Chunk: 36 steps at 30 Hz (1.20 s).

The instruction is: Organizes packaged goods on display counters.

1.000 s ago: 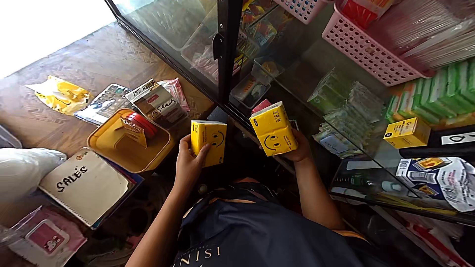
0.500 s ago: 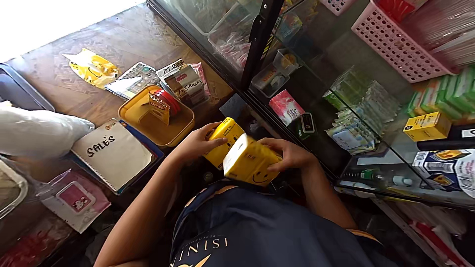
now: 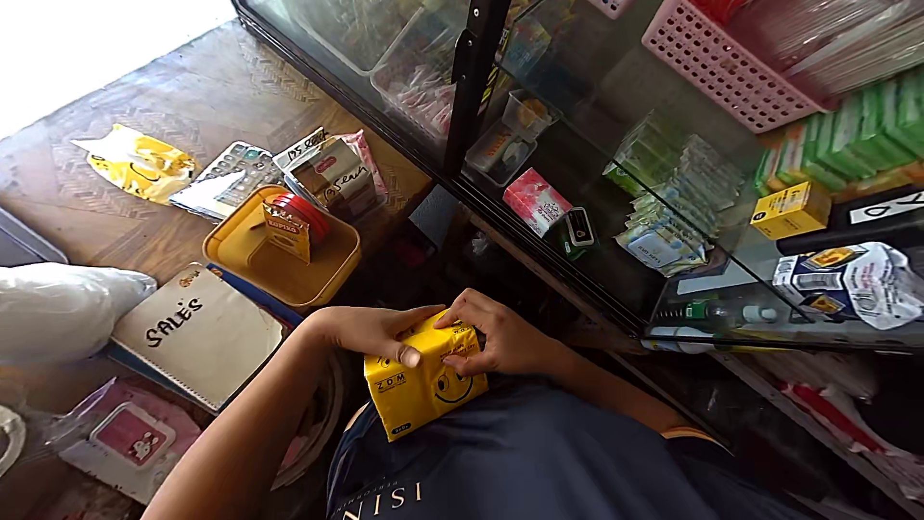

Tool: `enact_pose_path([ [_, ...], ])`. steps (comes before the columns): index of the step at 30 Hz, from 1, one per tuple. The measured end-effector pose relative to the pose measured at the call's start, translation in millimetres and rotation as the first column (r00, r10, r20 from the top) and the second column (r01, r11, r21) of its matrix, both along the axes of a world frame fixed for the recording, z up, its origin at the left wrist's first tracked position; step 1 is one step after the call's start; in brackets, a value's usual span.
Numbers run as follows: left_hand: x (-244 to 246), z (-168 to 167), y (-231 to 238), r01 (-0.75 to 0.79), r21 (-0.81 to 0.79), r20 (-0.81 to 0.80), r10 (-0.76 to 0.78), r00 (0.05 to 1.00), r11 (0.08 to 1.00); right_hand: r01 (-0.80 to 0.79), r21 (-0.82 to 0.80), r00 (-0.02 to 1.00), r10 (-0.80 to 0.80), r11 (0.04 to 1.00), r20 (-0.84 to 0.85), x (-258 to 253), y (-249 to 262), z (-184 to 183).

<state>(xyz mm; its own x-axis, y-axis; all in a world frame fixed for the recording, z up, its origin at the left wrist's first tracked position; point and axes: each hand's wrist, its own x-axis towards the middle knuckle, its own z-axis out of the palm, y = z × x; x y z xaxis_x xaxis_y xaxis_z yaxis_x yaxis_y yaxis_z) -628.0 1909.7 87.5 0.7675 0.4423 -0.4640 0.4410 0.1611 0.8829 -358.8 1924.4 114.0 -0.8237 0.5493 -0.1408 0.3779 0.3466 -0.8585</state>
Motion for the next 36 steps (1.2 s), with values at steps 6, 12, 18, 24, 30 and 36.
enact_pose_path([
  [6, 30, 40, 9, 0.141, 0.046, -0.281, -0.123, 0.952, 0.989, 0.047, 0.02, 0.999, -0.047, 0.999, 0.011, 26, 74, 1],
  [12, 27, 26, 14, 0.071, -0.073, -0.193, -0.084, 0.978, 0.995, 0.542, 0.541, 0.508, -0.764, 0.643, 0.399, 90, 203, -72],
  [18, 13, -7, 30, -0.102, -0.09, 0.049, 0.107, 0.993, 0.991, 0.625, 0.459, 0.573, -0.77, 0.632, 0.281, 101, 236, -89],
  [24, 71, 9, 81, -0.284, 0.487, -0.231, 0.436, 0.87, 0.826, 0.484, 0.048, 0.87, -0.475, 0.874, -0.13, 126, 196, -55],
  [30, 176, 36, 130, 0.105, 0.859, -0.297, 0.322, 0.899, 0.501, 0.412, 0.442, 0.911, -0.375, 0.797, -0.173, 135, 121, -40],
  [36, 231, 19, 177, 0.049, 0.988, -0.073, 0.165, 0.984, 0.145, 0.627, 0.618, 0.775, -0.459, 0.475, -0.434, 187, 137, -59],
])
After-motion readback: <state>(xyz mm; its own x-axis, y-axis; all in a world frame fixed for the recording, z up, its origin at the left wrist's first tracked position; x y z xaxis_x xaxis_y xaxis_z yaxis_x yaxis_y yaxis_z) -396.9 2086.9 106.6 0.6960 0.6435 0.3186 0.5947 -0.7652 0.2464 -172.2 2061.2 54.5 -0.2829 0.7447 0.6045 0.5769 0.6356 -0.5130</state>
